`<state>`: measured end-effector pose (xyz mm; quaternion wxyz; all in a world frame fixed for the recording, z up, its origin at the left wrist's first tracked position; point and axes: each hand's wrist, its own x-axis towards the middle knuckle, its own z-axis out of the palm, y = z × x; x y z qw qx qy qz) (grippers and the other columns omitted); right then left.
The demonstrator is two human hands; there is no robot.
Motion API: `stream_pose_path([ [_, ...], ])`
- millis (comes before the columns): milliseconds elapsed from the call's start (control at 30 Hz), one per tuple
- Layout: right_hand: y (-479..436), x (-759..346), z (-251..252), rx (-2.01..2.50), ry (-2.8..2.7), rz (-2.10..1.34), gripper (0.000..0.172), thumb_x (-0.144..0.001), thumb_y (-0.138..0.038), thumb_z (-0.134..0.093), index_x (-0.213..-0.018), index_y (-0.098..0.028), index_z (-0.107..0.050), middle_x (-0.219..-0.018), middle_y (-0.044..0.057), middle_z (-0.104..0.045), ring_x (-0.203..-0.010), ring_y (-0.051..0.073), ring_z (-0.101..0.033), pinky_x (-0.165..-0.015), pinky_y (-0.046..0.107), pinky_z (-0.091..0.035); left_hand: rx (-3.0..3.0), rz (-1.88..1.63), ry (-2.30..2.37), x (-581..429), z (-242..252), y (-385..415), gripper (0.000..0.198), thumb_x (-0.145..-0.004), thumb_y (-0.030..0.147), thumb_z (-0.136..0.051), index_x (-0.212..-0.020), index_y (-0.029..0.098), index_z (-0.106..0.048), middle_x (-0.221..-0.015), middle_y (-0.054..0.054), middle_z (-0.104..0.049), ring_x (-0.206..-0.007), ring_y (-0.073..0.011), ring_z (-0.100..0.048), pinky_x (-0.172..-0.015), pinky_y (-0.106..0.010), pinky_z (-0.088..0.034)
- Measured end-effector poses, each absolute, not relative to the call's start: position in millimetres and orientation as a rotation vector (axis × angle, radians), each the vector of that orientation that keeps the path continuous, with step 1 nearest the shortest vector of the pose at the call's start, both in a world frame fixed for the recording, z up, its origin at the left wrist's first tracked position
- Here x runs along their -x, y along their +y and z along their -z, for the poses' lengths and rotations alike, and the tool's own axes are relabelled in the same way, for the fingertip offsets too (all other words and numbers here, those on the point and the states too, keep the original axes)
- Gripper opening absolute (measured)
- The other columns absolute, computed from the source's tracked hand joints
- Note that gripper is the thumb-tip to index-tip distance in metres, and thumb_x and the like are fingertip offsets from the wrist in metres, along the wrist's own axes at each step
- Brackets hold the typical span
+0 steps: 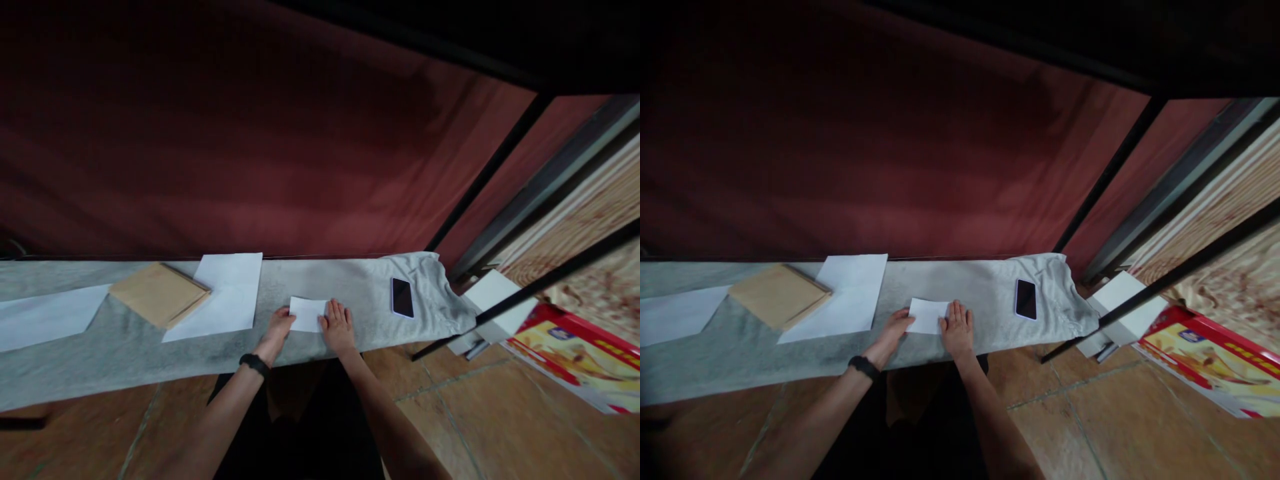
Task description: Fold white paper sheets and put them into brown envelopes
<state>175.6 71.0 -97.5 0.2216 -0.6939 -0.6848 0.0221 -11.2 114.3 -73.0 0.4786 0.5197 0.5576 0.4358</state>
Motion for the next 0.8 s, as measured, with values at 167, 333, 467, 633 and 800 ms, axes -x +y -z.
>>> stream_pose_path([
  [167, 73, -184, 94, 1.665, -1.521, -0.370, 0.053, -0.099, -0.035, -0.040, -0.147, -0.015, -0.046, -0.141, 0.015, -0.060, -0.128, 0.024, -0.057, -0.104, 0.041, -0.047, -1.152, -1.070, 1.286, 13, 60, 102, 0.034, -0.064, 0.046, -0.069, -0.080, 0.016, -0.070, -0.069, -0.003, -0.072, -0.064, -0.0196, -0.067, -0.061, -0.030, -0.051],
  [333, 70, -197, 85, 1.374, -1.191, -0.727, 0.045, -0.090, -0.037, -0.047, -0.125, -0.014, -0.064, -0.100, 0.010, -0.077, -0.083, 0.022, -0.071, -0.071, 0.031, -0.056, -1.147, -1.054, 1.191, 20, 45, 89, 0.039, -0.066, 0.050, -0.072, -0.087, 0.017, -0.071, -0.082, -0.007, -0.076, -0.077, -0.0221, -0.070, -0.073, -0.032, -0.053],
  [467, 68, -206, 68, 1.326, -1.201, -0.725, 0.026, -0.083, -0.028, -0.051, -0.093, -0.019, -0.074, -0.098, 0.007, -0.077, -0.090, 0.022, -0.071, -0.080, 0.033, -0.056, -1.354, -1.078, 1.164, 27, 35, 90, 0.024, -0.076, 0.039, -0.064, -0.087, 0.019, -0.071, -0.096, -0.007, -0.077, -0.093, -0.0235, -0.071, -0.087, -0.037, -0.053],
  [633, 74, -207, 54, 1.325, -1.358, -0.537, 0.031, -0.073, -0.012, -0.048, -0.088, -0.021, -0.073, -0.128, 0.009, -0.068, -0.118, 0.024, -0.063, -0.101, 0.039, -0.049, -1.894, -1.209, 1.236, 35, 34, 105, 0.023, -0.082, 0.018, -0.049, -0.085, 0.023, -0.071, -0.116, -0.006, -0.073, -0.113, -0.0228, -0.065, -0.103, -0.045, -0.049],
  [800, 75, -204, 69, 1.501, -1.583, -0.342, 0.050, -0.069, 0.001, -0.040, -0.097, -0.023, -0.075, -0.127, 0.006, -0.069, -0.119, 0.020, -0.063, -0.103, 0.037, -0.048, -2.202, -1.067, 1.232, 39, 57, 122, 0.034, -0.086, 0.010, -0.040, -0.090, 0.023, -0.071, -0.124, -0.005, -0.070, -0.118, -0.0189, -0.064, -0.103, -0.042, -0.052],
])
